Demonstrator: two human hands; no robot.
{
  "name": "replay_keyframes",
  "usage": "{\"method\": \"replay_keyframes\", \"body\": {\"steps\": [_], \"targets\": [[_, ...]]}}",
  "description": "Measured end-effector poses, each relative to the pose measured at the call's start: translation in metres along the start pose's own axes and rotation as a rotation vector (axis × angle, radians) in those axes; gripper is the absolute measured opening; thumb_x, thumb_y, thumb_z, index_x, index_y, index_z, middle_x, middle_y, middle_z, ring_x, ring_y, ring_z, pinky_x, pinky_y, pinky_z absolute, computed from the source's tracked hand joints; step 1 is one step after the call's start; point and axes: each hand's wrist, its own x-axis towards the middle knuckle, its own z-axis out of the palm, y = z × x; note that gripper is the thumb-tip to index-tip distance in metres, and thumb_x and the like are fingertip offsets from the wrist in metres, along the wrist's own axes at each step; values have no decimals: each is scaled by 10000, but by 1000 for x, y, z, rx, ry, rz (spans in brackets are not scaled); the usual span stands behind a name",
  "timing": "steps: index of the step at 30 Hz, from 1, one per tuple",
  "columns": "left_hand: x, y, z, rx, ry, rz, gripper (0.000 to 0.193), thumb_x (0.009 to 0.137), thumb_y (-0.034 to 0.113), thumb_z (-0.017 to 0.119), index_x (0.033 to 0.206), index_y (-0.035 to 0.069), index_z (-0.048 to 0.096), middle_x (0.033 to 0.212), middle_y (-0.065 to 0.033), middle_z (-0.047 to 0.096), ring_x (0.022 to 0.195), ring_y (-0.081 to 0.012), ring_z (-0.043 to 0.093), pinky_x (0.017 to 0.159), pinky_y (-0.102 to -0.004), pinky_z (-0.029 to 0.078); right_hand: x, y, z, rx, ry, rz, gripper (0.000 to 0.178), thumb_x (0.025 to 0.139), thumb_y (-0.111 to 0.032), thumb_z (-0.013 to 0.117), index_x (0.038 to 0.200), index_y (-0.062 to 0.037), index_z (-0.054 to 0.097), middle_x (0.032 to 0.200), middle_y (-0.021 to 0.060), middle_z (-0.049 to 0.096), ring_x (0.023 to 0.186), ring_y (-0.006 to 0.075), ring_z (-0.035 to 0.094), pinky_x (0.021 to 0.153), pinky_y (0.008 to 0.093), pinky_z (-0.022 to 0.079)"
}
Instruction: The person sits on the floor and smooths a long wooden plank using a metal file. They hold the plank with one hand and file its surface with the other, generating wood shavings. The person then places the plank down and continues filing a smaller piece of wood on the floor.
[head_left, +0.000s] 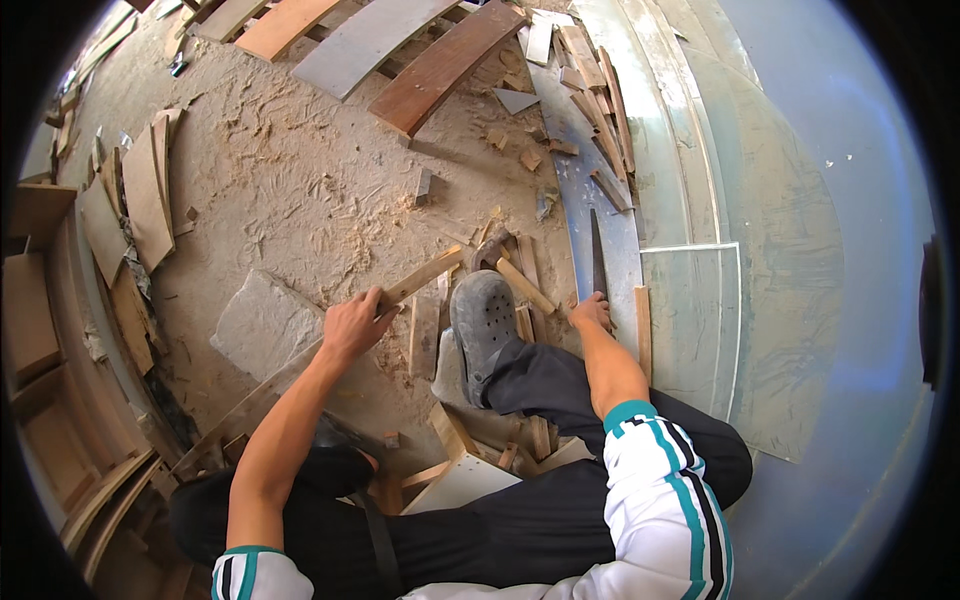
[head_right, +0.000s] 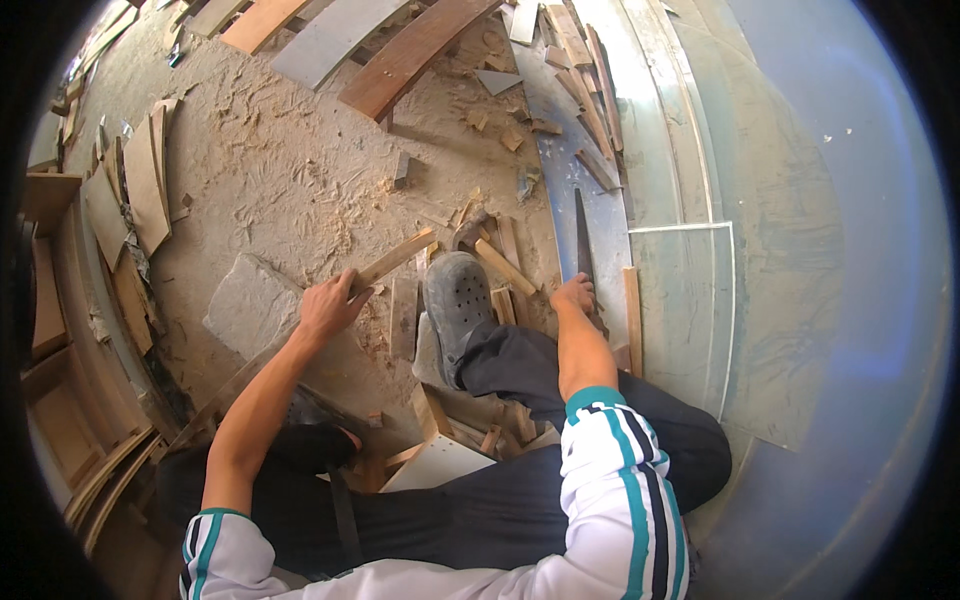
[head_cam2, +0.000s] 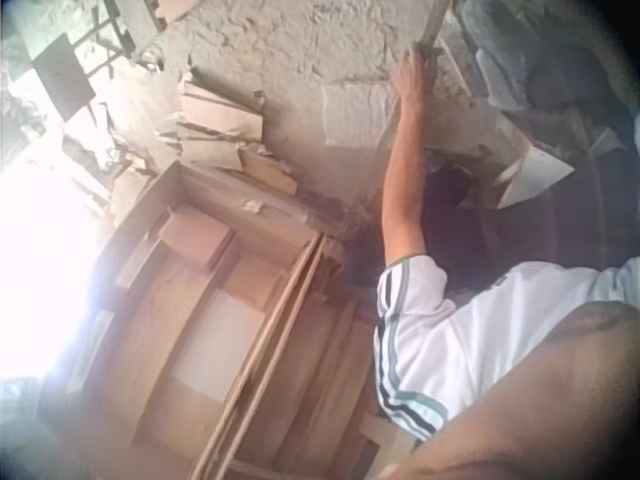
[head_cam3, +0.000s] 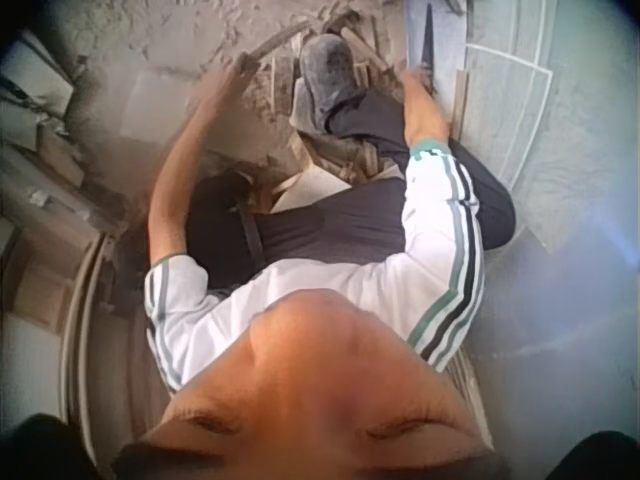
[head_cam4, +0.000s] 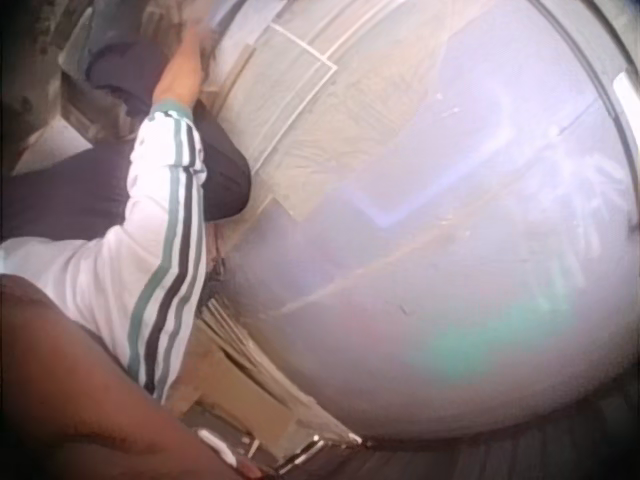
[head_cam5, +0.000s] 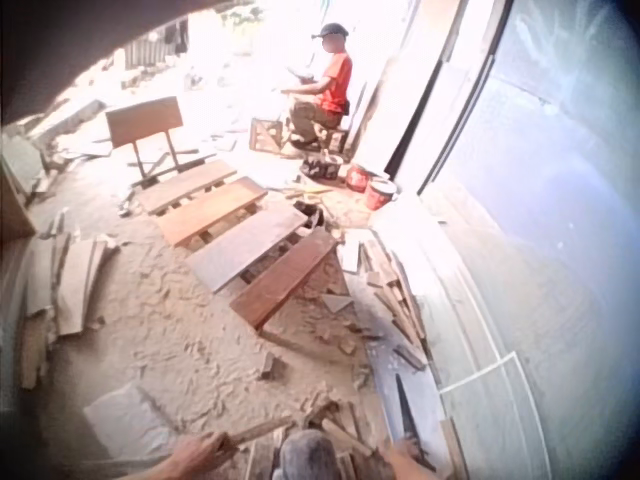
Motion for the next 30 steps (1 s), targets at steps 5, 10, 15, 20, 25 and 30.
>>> {"method": "replay_keyframes", "body": {"steps": [5,10,15,20,25,30], "targets": [[36,39,-4,-37,7,51,381,918,452,603,986,84,532,789,-137,684,706,-356,669,591,-450,510,51,29,22,9,75,-5,883,814,-281,739,1433,21,186,1384,270,470,1235,378,543,950,479,500],[25,20,-30,-26,90,-21,415,924,501,574,893,90,521,664,-142,646,626,-362,644,551,-467,491,16,-7,-12,50,54,-118,791,799,-242,762,1345,8,248,1298,270,549,1191,369,581,962,455,498],[9,9,-60,-69,122,-4,366,910,417,635,899,67,528,667,-146,642,617,-373,632,552,-466,480,48,31,8,-16,96,-36,852,753,-152,780,1369,-5,211,1312,270,535,1199,371,574,979,463,491],[-21,-25,-71,-33,244,-20,358,890,401,667,884,75,519,672,-129,627,610,-354,625,534,-450,473,37,24,4,-31,121,-67,751,837,-135,682,1417,-55,211,1328,256,514,1184,389,575,951,484,502],[-35,-43,-63,2,271,-50,380,896,459,633,915,100,513,681,-129,629,612,-346,630,517,-451,476,53,37,-5,64,310,-38,570,909,-262,577,1387,-30,371,1281,259,558,1168,371,594,940,477,505],[-34,-50,-54,12,257,-112,397,903,501,601,946,118,506,666,-138,629,614,-356,638,505,-462,480,62,39,-47,126,209,-164,403,874,-204,535,1227,-21,603,1192,237,638,1115,376,624,926,459,513]]}}
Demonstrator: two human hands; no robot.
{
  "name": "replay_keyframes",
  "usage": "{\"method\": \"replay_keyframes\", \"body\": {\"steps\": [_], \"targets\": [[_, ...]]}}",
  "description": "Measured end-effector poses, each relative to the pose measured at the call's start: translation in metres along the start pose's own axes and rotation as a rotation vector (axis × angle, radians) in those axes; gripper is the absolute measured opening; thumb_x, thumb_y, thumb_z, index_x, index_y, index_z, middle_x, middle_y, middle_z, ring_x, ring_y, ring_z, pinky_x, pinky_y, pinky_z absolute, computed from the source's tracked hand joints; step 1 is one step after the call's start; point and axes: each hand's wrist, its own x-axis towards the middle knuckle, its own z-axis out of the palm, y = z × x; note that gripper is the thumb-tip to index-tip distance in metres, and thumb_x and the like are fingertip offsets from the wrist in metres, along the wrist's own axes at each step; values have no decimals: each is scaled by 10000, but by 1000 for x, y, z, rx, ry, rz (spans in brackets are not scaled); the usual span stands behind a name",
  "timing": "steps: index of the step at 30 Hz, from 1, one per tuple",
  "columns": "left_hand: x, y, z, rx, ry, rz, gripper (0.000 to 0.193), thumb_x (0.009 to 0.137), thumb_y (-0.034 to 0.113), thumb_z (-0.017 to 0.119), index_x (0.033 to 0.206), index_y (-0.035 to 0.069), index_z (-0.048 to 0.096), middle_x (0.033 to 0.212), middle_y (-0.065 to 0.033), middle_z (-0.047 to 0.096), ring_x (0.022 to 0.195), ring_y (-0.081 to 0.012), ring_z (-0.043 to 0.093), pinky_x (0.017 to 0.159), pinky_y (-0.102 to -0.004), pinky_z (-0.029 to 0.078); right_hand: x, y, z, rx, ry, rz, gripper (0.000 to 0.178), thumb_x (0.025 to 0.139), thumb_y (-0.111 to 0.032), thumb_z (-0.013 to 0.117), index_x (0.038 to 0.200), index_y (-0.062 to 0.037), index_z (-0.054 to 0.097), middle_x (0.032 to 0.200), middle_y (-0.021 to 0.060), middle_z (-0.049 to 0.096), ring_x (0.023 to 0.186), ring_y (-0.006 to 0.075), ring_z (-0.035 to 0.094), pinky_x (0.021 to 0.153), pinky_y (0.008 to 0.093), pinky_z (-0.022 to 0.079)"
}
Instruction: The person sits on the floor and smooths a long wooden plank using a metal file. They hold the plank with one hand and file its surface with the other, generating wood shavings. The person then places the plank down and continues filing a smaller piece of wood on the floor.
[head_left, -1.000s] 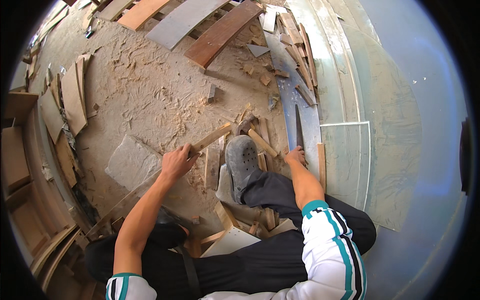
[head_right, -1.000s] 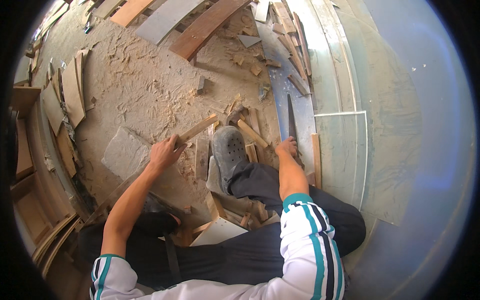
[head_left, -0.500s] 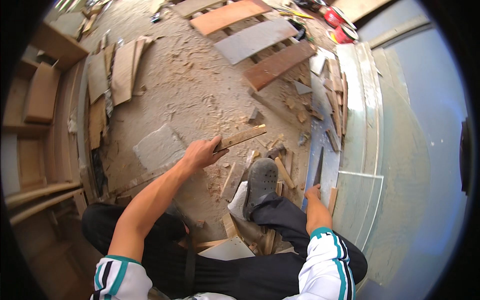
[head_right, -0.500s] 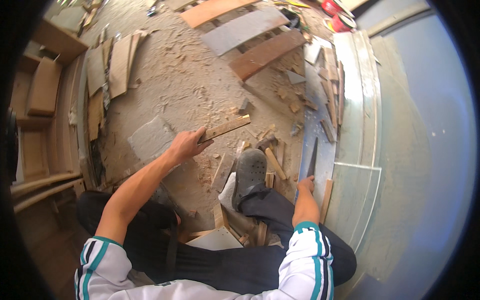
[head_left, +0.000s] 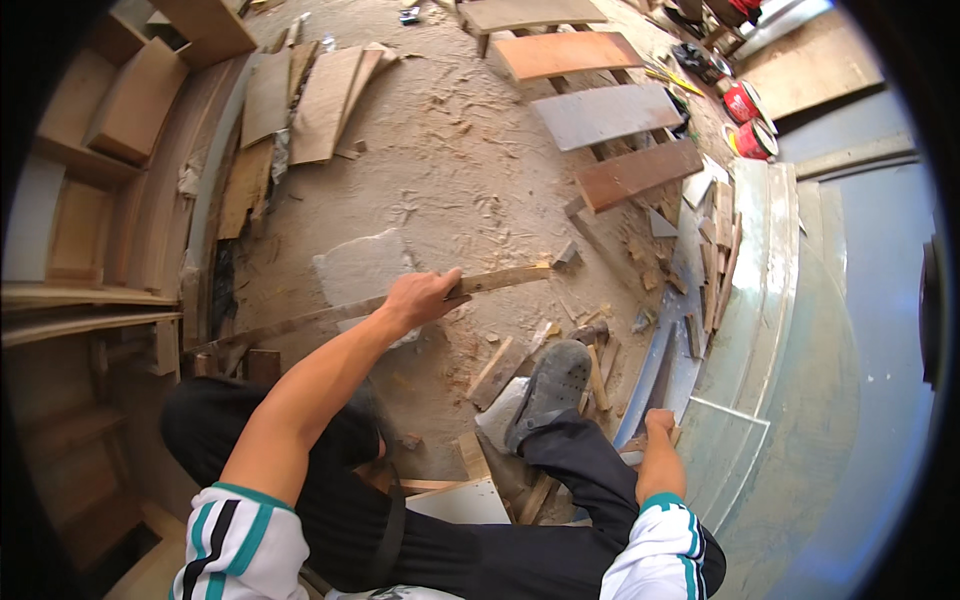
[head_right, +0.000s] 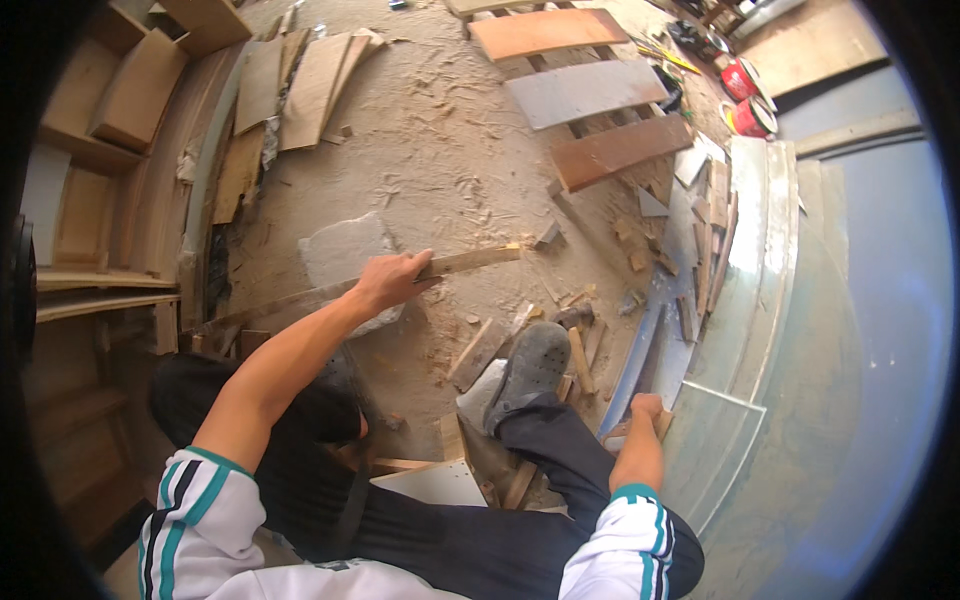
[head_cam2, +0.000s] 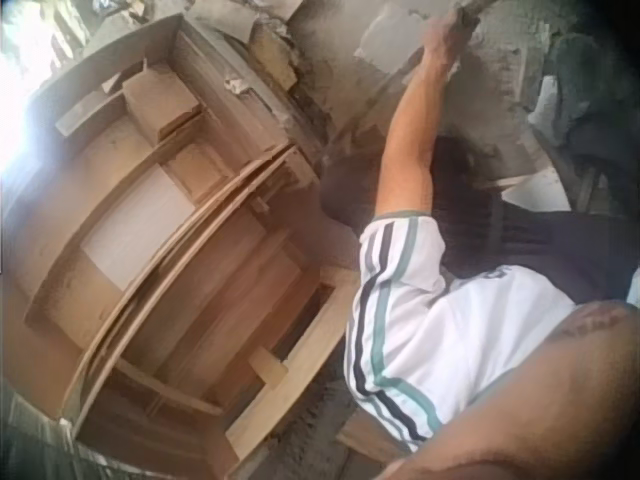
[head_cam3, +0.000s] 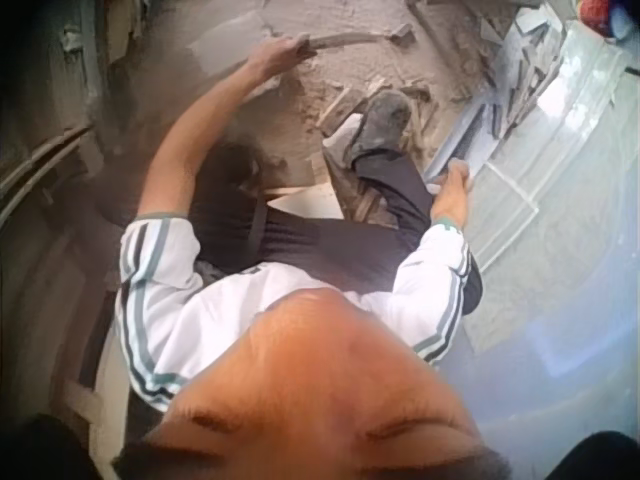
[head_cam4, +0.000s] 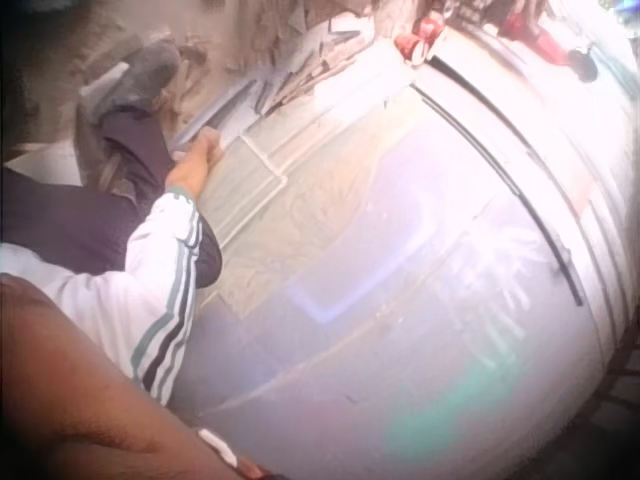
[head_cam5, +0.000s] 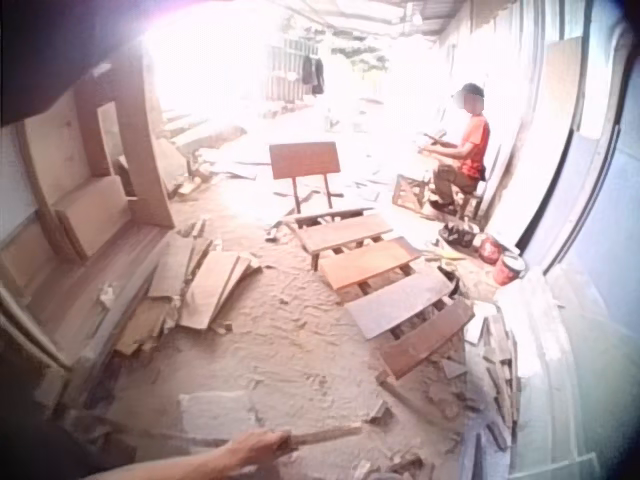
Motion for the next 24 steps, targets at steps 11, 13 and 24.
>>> {"method": "replay_keyframes", "body": {"steps": [11,13,24], "targets": [[1,20,-17,-80,2,48,371,944,457,555,983,97,475,617,-156,600,574,-372,633,472,-473,489,-10,-83,-63,-64,391,-889,324,871,-257,464,1032,-27,627,979,298,656,897,494,620,814,559,483],[-16,16,-14,-68,15,15,338,957,425,536,983,95,470,618,-148,595,564,-357,634,469,-461,497,-69,-134,-83,-187,343,-904,301,872,-274,474,945,-14,606,921,290,661,869,492,627,784,558,493],[-18,71,-20,-232,86,38,274,908,311,592,1019,66,541,721,-177,656,687,-387,670,568,-508,520,-132,-185,-156,-259,223,-1131,387,846,-346,544,932,29,580,937,338,621,927,507,592,801,540,466]]}}
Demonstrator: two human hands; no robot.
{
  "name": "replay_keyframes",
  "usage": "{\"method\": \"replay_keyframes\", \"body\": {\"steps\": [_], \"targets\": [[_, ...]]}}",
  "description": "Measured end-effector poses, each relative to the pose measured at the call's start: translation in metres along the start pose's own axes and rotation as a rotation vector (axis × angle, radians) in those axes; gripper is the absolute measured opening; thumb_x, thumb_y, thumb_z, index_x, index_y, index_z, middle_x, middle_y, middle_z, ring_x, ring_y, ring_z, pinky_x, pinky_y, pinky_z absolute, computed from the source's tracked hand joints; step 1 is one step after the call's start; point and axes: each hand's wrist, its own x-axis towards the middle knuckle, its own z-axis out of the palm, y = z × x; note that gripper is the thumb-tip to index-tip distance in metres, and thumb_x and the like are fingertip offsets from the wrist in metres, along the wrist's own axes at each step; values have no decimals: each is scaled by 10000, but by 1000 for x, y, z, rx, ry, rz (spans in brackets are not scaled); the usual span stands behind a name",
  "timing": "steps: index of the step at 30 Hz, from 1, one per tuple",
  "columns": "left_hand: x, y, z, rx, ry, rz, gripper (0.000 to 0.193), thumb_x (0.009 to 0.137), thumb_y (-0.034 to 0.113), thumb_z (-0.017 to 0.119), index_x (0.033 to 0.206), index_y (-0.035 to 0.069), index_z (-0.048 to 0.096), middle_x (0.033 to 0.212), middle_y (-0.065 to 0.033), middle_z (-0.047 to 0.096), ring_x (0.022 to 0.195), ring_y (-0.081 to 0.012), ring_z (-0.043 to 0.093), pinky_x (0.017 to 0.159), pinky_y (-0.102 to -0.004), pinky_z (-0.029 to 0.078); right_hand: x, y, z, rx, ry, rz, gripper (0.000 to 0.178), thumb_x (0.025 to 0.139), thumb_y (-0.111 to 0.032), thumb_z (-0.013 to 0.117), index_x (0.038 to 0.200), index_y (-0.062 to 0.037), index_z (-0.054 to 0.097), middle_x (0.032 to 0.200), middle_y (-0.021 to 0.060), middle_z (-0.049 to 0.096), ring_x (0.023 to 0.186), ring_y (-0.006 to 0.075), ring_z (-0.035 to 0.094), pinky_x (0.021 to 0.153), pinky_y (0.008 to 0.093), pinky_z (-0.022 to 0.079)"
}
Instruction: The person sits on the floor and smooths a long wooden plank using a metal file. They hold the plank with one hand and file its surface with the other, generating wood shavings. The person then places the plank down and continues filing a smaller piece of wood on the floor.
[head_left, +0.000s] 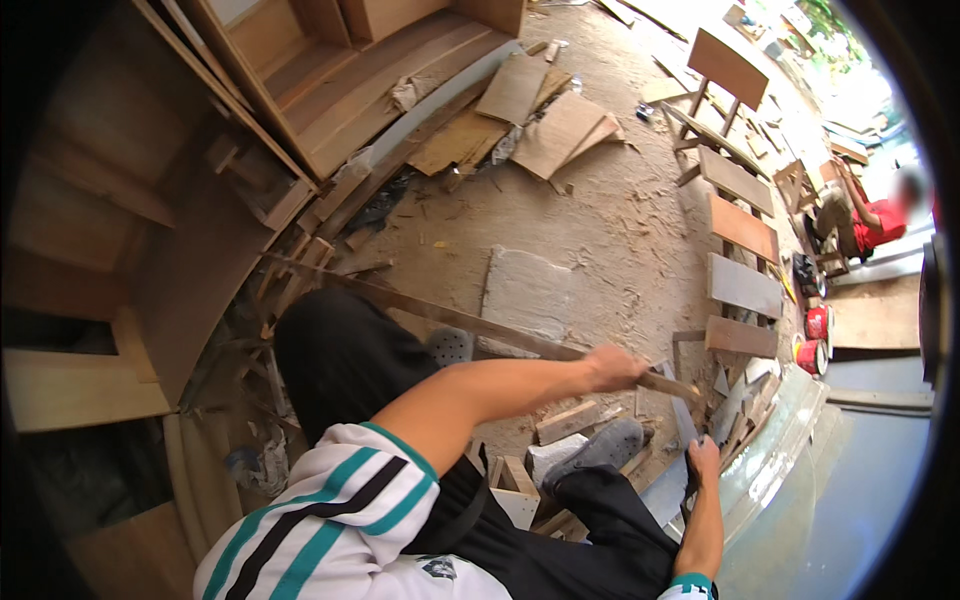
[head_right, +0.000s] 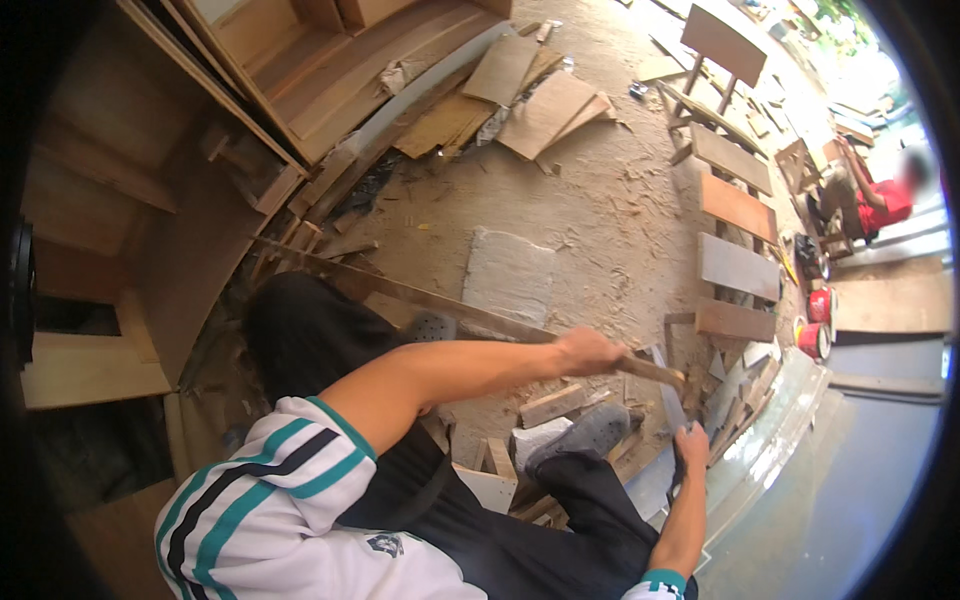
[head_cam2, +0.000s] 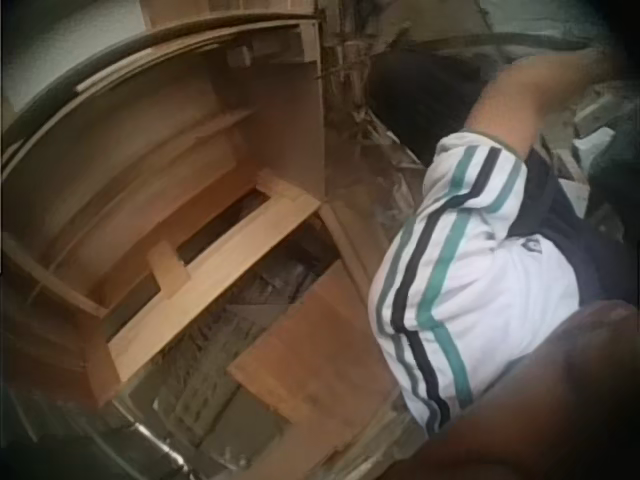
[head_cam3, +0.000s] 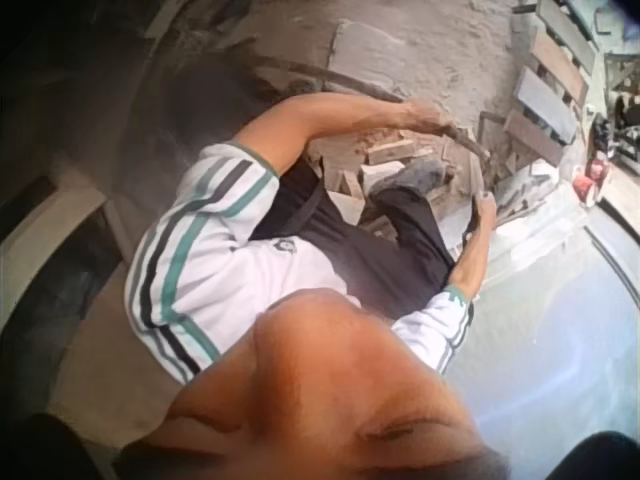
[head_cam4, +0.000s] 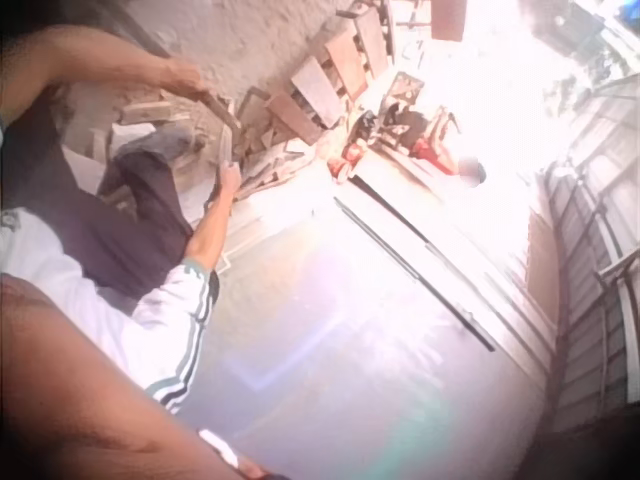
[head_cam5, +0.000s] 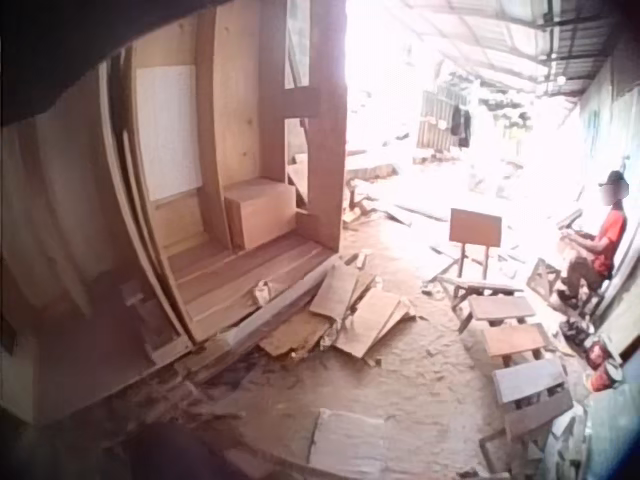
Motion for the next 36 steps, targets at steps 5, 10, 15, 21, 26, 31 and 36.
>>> {"method": "replay_keyframes", "body": {"steps": [5,10,15,21,26,31,36], "targets": [[-51,-70,-20,0,-23,-185,251,907,335,604,960,96,549,828,-211,664,802,-402,664,629,-514,517,28,-73,-10,107,-69,-220,395,940,-307,513,1160,20,520,1020,363,603,1009,512,576,842,519,462],[-86,-124,-9,157,-72,-263,382,896,428,616,1090,119,503,815,-164,676,806,-390,663,638,-504,509,38,-155,13,183,44,-327,250,982,-203,496,1150,-31,425,817,339,600,813,531,591,695,566,437],[-97,-152,9,207,-46,-268,492,882,457,633,1227,133,500,797,-158,655,789,-368,658,633,-478,508,26,-225,59,360,198,-300,192,947,-141,524,1069,-18,439,806,326,610,755,529,591,631,591,446],[-90,-170,25,410,33,-304,601,838,488,665,1327,189,483,999,-100,597,958,-304,611,691,-449,511,3,-266,105,350,62,-51,234,952,-166,518,1095,-3,432,882,312,624,804,516,606,691,597,453],[-82,-173,33,516,-58,-290,684,849,512,641,1423,208,426,1241,-104,504,1220,-272,469,968,-475,424,-15,-251,139,339,9,24,299,963,-173,500,1199,-3,431,1068,315,602,949,484,602,779,557,470],[-89,-178,39,508,63,-279,728,886,538,581,1498,233,330,1526,-149,284,1437,-309,230,1154,-498,206,-23,-243,154,400,-50,113,480,934,-196,515,1360,-19,381,1174,300,571,1040,465,586,861,522,479],[-86,-167,36,475,-22,-382,737,907,537,556,1522,238,283,1601,-153,161,1481,-325,142,1178,-517,145,-44,-229,152,474,-92,128,696,853,-279,625,1442,-48,334,1183,307,585,1080,476,574,925,504,463]]}}
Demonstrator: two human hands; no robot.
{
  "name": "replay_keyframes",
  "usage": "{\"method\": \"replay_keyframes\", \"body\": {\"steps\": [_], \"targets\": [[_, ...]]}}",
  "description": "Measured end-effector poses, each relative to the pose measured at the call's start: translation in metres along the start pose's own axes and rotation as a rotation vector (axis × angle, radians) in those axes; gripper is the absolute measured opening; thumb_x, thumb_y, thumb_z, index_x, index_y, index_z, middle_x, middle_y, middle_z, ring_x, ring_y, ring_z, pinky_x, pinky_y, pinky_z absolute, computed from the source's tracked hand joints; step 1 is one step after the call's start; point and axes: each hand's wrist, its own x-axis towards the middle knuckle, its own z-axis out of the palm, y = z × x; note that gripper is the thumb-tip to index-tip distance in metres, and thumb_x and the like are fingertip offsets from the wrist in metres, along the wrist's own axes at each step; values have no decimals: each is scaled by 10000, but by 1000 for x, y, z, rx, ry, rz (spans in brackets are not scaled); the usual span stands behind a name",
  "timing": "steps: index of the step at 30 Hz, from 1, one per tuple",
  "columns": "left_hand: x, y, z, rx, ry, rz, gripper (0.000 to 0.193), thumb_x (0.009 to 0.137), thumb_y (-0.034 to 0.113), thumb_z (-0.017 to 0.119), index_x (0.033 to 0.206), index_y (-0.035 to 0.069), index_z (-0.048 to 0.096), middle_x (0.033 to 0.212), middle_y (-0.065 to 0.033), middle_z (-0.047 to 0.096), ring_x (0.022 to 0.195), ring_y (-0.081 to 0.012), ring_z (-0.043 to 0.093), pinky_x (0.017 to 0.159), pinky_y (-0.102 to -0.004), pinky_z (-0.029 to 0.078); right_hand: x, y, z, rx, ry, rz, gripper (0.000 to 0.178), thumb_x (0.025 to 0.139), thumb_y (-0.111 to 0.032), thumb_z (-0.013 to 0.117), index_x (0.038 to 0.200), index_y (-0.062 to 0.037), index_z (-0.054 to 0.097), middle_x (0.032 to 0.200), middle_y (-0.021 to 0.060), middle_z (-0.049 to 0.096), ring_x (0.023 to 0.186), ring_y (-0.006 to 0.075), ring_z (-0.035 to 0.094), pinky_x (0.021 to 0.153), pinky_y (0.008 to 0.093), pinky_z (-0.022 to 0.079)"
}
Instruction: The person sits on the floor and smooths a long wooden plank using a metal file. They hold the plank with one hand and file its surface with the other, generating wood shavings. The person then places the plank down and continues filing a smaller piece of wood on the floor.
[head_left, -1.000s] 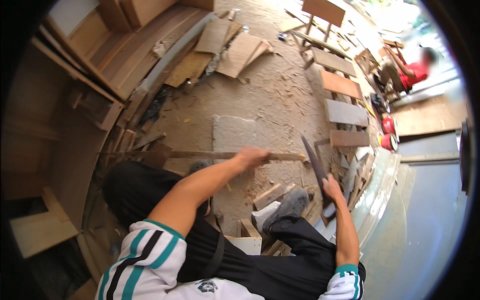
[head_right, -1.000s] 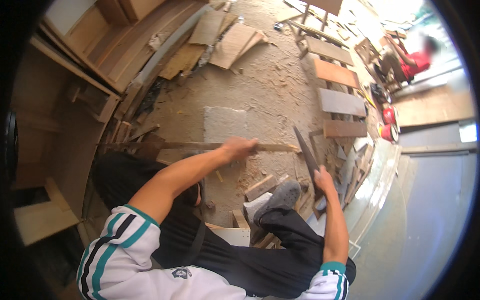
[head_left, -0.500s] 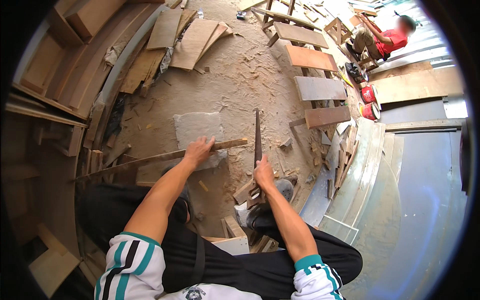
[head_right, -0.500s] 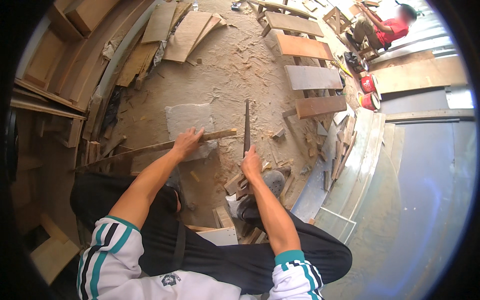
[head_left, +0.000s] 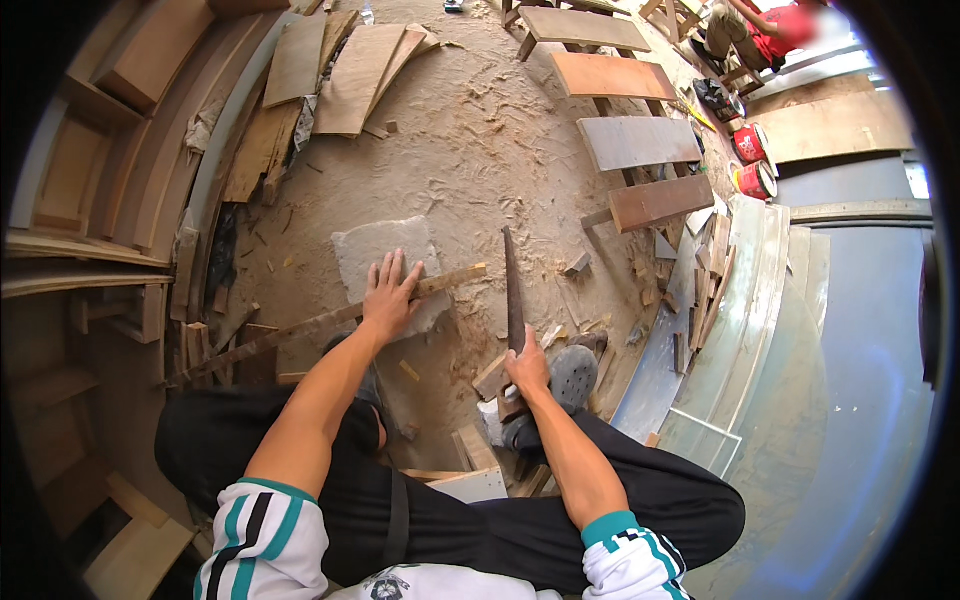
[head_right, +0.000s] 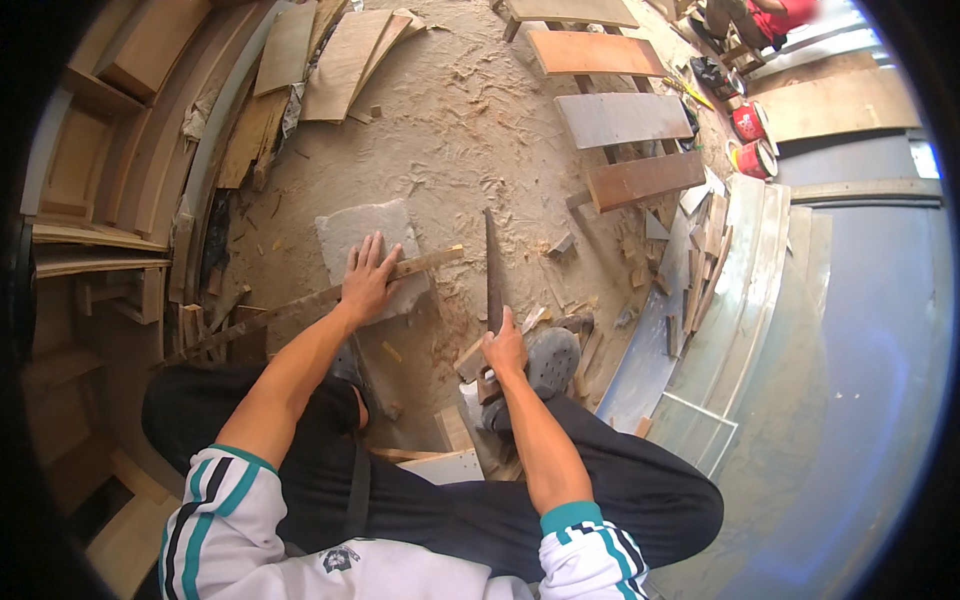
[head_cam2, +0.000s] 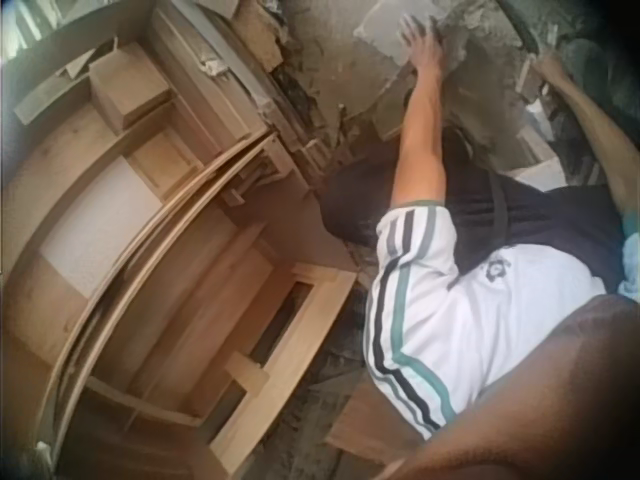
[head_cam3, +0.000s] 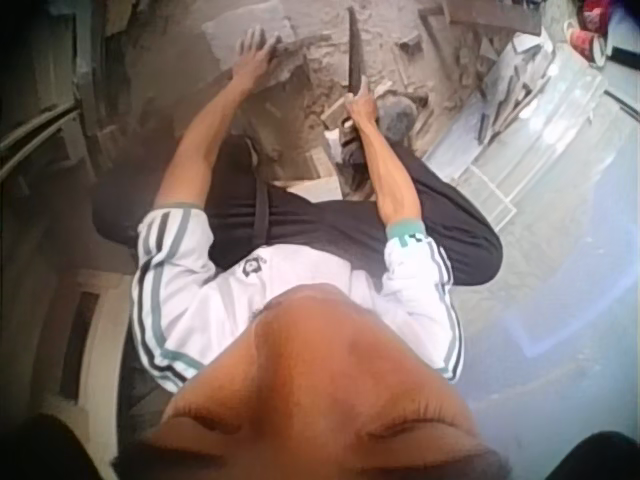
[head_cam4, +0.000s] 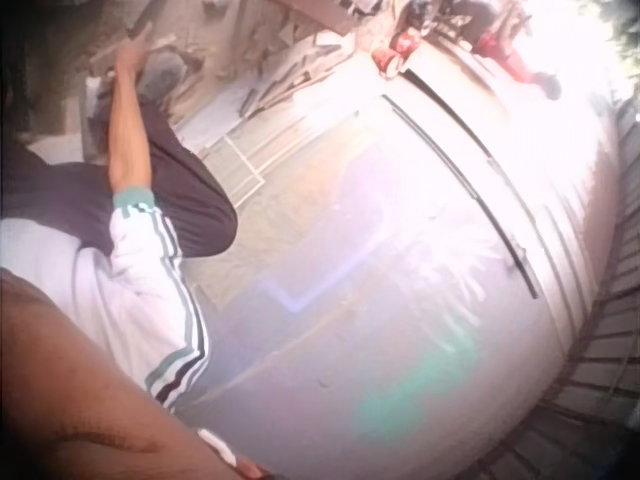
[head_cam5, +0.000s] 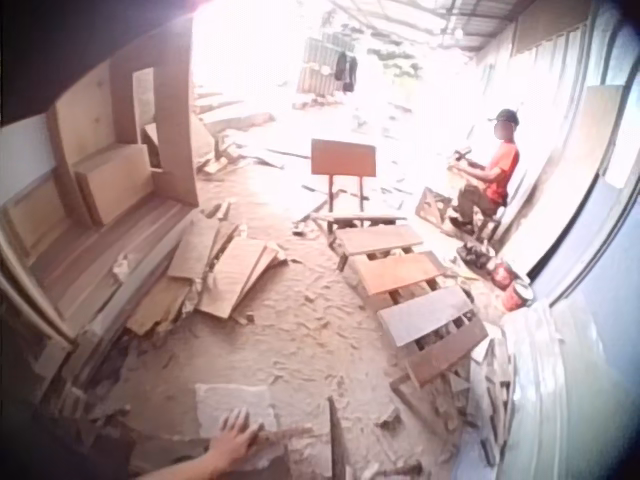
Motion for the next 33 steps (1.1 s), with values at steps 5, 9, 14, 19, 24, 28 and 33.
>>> {"method": "replay_keyframes", "body": {"steps": [5,9,14,19,24,28,33], "targets": [[-7,10,-30,112,-187,-133,851,901,529,561,1561,182,153,1625,-148,71,1496,-319,89,1182,-522,125,-27,-17,-19,140,-126,213,724,812,-311,707,1413,-44,405,1228,300,591,1140,438,577,951,475,463],[-10,36,-54,79,-342,-219,914,889,509,583,1562,114,107,1626,-159,49,1500,-319,74,1181,-523,131,-31,-14,-3,101,-85,473,551,794,-262,731,1251,0,569,1183,253,640,1104,399,618,926,459,486],[-31,46,-69,-125,-237,-250,812,903,483,581,1514,61,252,1581,-205,200,1449,-362,231,1157,-496,234,-24,-8,7,126,-257,550,399,757,-232,718,1058,26,675,1137,243,663,1064,388,642,887,460,507],[-70,53,-73,-304,-20,-163,701,906,441,593,1434,26,392,1491,-230,369,1363,-391,376,1112,-458,333,-57,-26,1,253,-4,304,443,756,-298,664,1095,-12,665,1070,247,675,1033,390,644,875,442,503],[-85,82,-77,-432,-31,-100,678,899,424,602,1410,16,422,1441,-220,441,1331,-376,418,1082,-454,373,-87,-35,-23,496,127,250,457,756,-282,655,1146,-45,644,1005,210,690,983,365,658,844,420,506],[-80,89,-87,-429,-54,-57,649,898,414,604,1392,23,448,1409,-184,485,1309,-350,445,1070,-449,383,-95,-35,-19,539,399,77,457,773,-282,647,1180,-73,639,983,188,696,944,334,673,816,409,513],[-85,100,-94,-441,-16,23,622,892,416,613,1369,39,483,1353,-184,539,1249,-351,508,1026,-449,429,-107,-19,-12,620,418,38,504,793,-248,635,1255,-50,596,945,164,705,759,243,689,710,368,532]]}}
